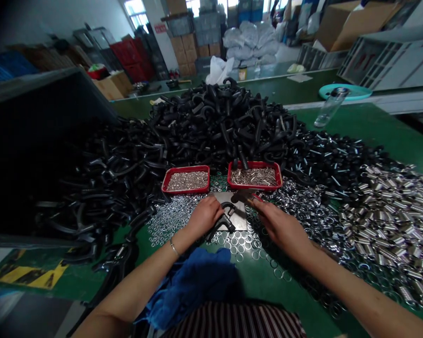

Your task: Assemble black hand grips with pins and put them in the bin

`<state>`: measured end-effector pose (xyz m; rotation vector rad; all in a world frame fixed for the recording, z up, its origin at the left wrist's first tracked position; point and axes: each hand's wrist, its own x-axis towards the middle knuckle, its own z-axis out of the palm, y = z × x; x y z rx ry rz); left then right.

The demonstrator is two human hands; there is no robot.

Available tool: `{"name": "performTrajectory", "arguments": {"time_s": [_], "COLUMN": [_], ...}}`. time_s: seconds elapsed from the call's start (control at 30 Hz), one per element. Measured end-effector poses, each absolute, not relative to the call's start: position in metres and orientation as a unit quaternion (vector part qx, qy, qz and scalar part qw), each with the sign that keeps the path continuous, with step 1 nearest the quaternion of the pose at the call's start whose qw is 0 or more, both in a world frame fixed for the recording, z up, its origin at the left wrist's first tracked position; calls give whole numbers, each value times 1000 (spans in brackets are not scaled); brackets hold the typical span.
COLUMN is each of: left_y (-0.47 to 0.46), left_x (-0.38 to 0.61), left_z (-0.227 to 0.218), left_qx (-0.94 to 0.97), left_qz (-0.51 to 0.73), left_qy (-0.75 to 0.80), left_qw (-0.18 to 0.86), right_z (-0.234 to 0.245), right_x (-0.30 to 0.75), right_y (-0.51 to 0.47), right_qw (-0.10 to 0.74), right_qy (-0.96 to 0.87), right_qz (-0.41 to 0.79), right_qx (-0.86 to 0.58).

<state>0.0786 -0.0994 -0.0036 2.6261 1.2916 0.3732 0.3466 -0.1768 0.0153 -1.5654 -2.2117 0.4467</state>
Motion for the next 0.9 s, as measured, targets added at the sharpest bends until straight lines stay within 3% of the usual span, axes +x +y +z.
{"name": "performTrajectory", "arguments": {"time_s": [0.13, 0.37, 0.53, 0.7, 0.8, 0.9], "left_y": [-94, -122, -135, -134, -125, -111], "left_x": [79, 67, 72, 72, 68, 62], "left_z": [8, -10, -26, -18, -7, -2], "left_qx": [926, 843, 818, 816, 784, 732], "left_qz": [65, 138, 166, 178, 195, 225], "left_qy": [363, 498, 526, 524, 515, 485], "left_qw": [77, 151, 163, 165, 287, 423], "right_z": [18, 34, 29, 12, 1, -2], "right_x": [352, 333, 315, 340, 364, 382], "right_y": [-167, -182, -169, -180, -203, -207], "right_qw": [107, 238, 140, 177, 157, 178], "right_qy": [-808, -796, -828, -744, -683, -724], "right_qz": [163, 179, 201, 313, 355, 267], "right_qx": [-556, -527, -505, -563, -619, -610]}}
